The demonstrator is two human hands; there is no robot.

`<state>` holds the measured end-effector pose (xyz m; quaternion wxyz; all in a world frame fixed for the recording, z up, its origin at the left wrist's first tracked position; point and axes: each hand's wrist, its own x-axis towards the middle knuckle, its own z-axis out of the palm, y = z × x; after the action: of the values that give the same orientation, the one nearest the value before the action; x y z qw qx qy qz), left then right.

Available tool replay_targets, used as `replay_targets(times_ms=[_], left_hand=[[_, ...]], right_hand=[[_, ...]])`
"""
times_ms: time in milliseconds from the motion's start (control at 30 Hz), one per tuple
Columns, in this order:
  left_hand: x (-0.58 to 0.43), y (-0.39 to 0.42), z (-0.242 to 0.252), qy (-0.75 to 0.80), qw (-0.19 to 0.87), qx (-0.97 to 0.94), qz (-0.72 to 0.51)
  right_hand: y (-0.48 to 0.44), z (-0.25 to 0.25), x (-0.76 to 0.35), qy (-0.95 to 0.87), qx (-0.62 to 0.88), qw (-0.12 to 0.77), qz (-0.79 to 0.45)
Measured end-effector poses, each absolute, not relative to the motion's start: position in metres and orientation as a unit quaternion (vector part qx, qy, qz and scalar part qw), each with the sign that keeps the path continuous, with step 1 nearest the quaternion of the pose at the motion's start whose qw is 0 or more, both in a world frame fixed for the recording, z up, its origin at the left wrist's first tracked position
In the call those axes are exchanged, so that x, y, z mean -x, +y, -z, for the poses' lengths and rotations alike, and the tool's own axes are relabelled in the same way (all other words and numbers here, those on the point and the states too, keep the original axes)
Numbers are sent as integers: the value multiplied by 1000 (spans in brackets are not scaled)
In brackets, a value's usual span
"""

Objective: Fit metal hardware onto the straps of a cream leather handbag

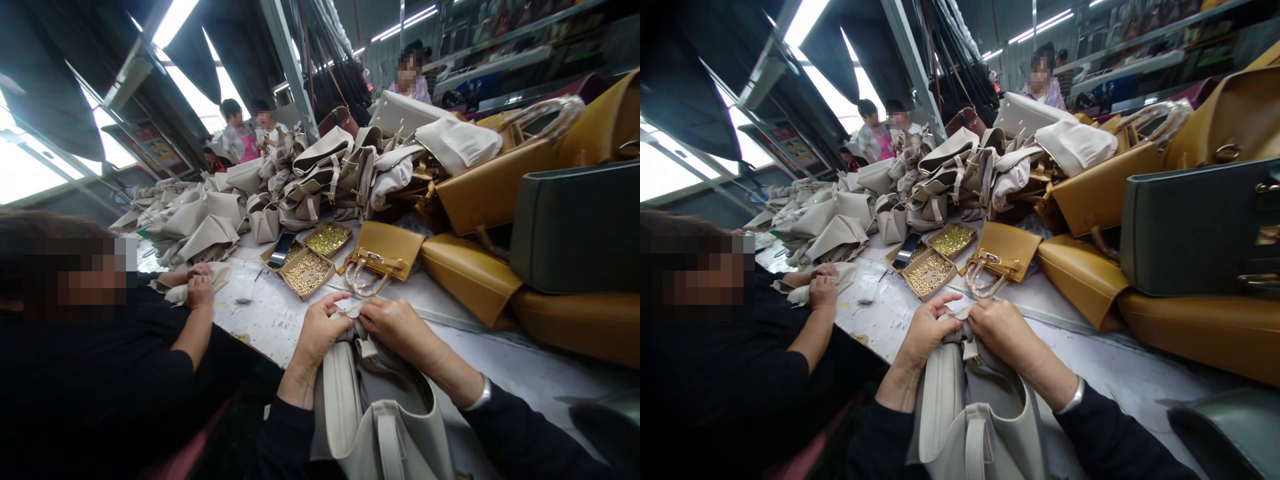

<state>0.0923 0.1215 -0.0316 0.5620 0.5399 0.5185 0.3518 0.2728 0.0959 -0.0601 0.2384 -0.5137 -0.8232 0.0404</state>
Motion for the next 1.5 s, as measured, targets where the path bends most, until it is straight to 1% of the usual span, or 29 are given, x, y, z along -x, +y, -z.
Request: replay_targets(times_ms=[133,267,433,500,567,733,800,900,967,1133,1367,1500], left_hand=[[-92,122,35,509,580,-530,-352],[-92,122,40,508,581,-527,-357],[-92,123,46,515,596,-490,-374],[-91,125,50,519,606,-470,-377],[-90,126,54,521,617,-454,-377],[-87,129,59,505,654,-417,-380],[-86,129,58,500,664,-406,-379],[-85,129,58,503,669,-395,-380],[-85,130,58,506,668,-387,-384],[-85,130,60,511,657,-392,-391],[-86,128,57,507,649,-411,-391],[-88,126,51,490,643,-444,-387]], right_hand=[[94,66,-266,-805,532,263,-10],[97,67,-263,-775,550,308,-30],[103,66,-269,-745,532,369,-161],[105,66,-271,-730,532,383,-195],[108,68,-270,-708,544,390,-223],[113,73,-270,-652,560,383,-338],[112,73,-272,-677,534,393,-319],[108,70,-275,-729,493,412,-236],[103,67,-277,-757,473,405,-198],[95,63,-279,-802,451,363,-146],[104,53,-276,-841,482,232,-84],[116,44,-277,-859,473,172,-92]])
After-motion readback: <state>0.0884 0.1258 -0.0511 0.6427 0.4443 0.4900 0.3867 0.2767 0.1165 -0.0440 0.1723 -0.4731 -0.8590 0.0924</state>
